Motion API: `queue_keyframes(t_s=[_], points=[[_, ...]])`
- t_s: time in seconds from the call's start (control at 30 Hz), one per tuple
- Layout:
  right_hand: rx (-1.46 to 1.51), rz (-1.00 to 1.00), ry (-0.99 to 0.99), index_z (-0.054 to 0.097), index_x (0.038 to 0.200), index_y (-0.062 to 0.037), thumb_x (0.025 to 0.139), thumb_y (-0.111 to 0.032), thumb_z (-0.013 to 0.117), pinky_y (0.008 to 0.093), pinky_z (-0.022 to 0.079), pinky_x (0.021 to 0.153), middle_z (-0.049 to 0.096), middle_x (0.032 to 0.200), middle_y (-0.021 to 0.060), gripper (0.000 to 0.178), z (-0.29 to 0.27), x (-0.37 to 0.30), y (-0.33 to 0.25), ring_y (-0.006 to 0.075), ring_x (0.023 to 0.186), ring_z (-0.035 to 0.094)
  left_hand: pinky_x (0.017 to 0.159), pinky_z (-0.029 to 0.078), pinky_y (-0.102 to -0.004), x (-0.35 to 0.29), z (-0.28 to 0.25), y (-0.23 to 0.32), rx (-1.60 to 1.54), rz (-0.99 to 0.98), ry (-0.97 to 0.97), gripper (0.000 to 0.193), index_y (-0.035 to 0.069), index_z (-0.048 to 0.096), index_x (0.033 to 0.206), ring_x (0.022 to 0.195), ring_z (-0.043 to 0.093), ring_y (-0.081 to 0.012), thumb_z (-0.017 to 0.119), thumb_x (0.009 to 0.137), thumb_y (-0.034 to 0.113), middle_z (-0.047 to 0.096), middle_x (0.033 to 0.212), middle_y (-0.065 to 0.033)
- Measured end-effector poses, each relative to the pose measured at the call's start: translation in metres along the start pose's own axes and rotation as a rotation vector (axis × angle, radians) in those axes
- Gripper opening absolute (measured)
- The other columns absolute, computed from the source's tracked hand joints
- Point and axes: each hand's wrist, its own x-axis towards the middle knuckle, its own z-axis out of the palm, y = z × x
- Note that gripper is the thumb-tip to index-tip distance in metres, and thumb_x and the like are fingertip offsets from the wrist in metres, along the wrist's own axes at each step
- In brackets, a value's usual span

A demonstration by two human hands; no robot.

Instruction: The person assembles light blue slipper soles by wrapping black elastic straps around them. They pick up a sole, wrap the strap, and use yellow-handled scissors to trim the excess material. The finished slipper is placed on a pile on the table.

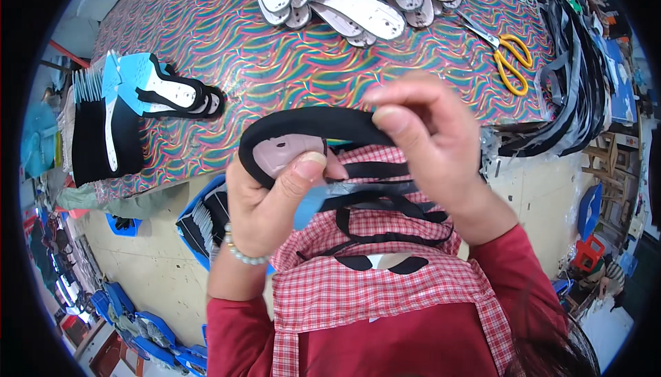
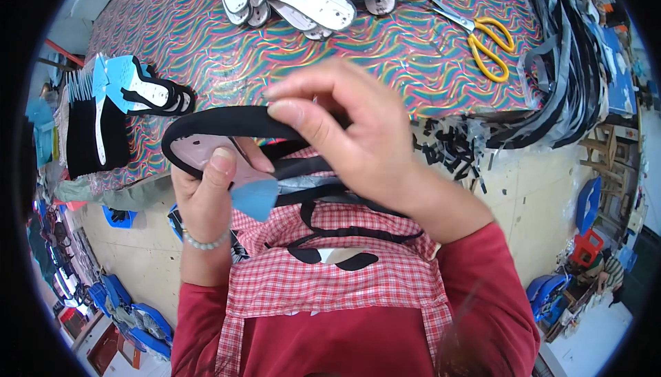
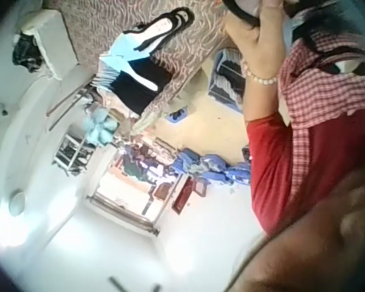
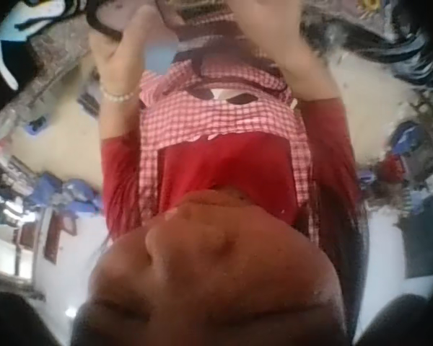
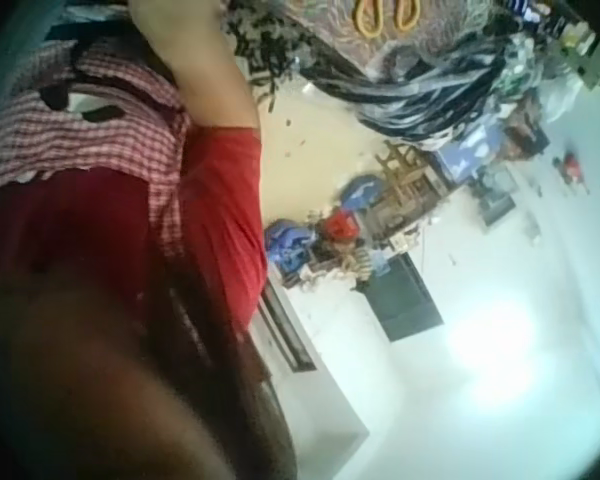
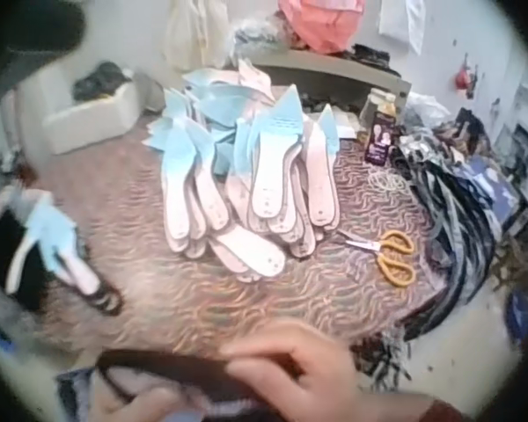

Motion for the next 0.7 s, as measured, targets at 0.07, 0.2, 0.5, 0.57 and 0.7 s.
queue_keyframes(t_s=[0.07, 0.2, 0.5, 0.57, 0.7], points=[[0.093, -0.091, 0.09, 0.067, 0.096, -0.0035, 0.085, -0.009, 0.066, 0.0263, 0.046, 0.066, 0.06, 0.083, 0.0065, 0.011, 0.021, -0.007, 0.012, 0.016, 0.074, 0.057, 0.069, 0.051, -0.0259, 0.004, 0.009, -0.006, -0.05, 0.072, 0.095, 0.033, -0.005, 0.058, 0.111, 0.078, 0.063, -0.0132, 0.064, 0.09, 0.02, 0.067, 0.09, -0.0093], [0.115, -0.05, 0.051, 0.066, 0.093, -0.0031, 0.083, -0.008, 0.068, 0.0279, 0.046, 0.067, 0.06, 0.084, 0.0071, 0.011, 0.042, -0.01, 0.011, 0.0189, 0.078, 0.058, 0.083, 0.048, -0.0296, 0.011, 0.016, -0.019, 0.007, 0.27, 0.244, 0.042, -0.004, 0.055, 0.118, 0.093, 0.06, -0.0146, 0.063, 0.09, 0.027, 0.063, 0.115, -0.015], [-0.182, -0.295, -0.028, 0.067, 0.088, -0.0048, 0.075, -0.011, 0.074, 0.032, 0.049, 0.064, 0.06, 0.084, 0.0086, 0.017, 0.03, -0.023, 0.028, 0.0228, 0.075, 0.06, 0.076, 0.045, -0.0342, 0.02, 0.027, -0.017, -0.295, 0.272, 0.383, 0.038, 0.003, 0.06, 0.098, 0.079, 0.055, -0.018, 0.049, 0.096, 0.039, 0.059, 0.085, -0.0067], [-0.247, -0.303, -0.042, 0.067, 0.088, -0.0055, 0.075, -0.013, 0.074, 0.0317, 0.05, 0.059, 0.059, 0.083, 0.0085, 0.016, 0.026, -0.024, 0.032, 0.0228, 0.07, 0.06, 0.074, 0.046, -0.0356, 0.018, 0.014, -0.024, -0.438, 0.21, 0.222, 0.041, 0.003, 0.06, 0.096, 0.075, 0.055, -0.0185, 0.049, 0.096, 0.042, 0.057, 0.08, -0.0061], [-0.247, -0.279, -0.127, 0.062, 0.084, -0.0043, 0.078, -0.015, 0.072, 0.0318, 0.048, 0.052, 0.057, 0.08, 0.0079, 0.017, 0.022, -0.018, 0.02, 0.0229, 0.062, 0.058, 0.07, 0.047, -0.0368, 0.024, 0.013, -0.027, -0.607, 0.151, 0.122, 0.044, 0.005, 0.059, 0.093, 0.065, 0.054, -0.0188, 0.048, 0.095, 0.048, 0.052, 0.07, -0.0038]])
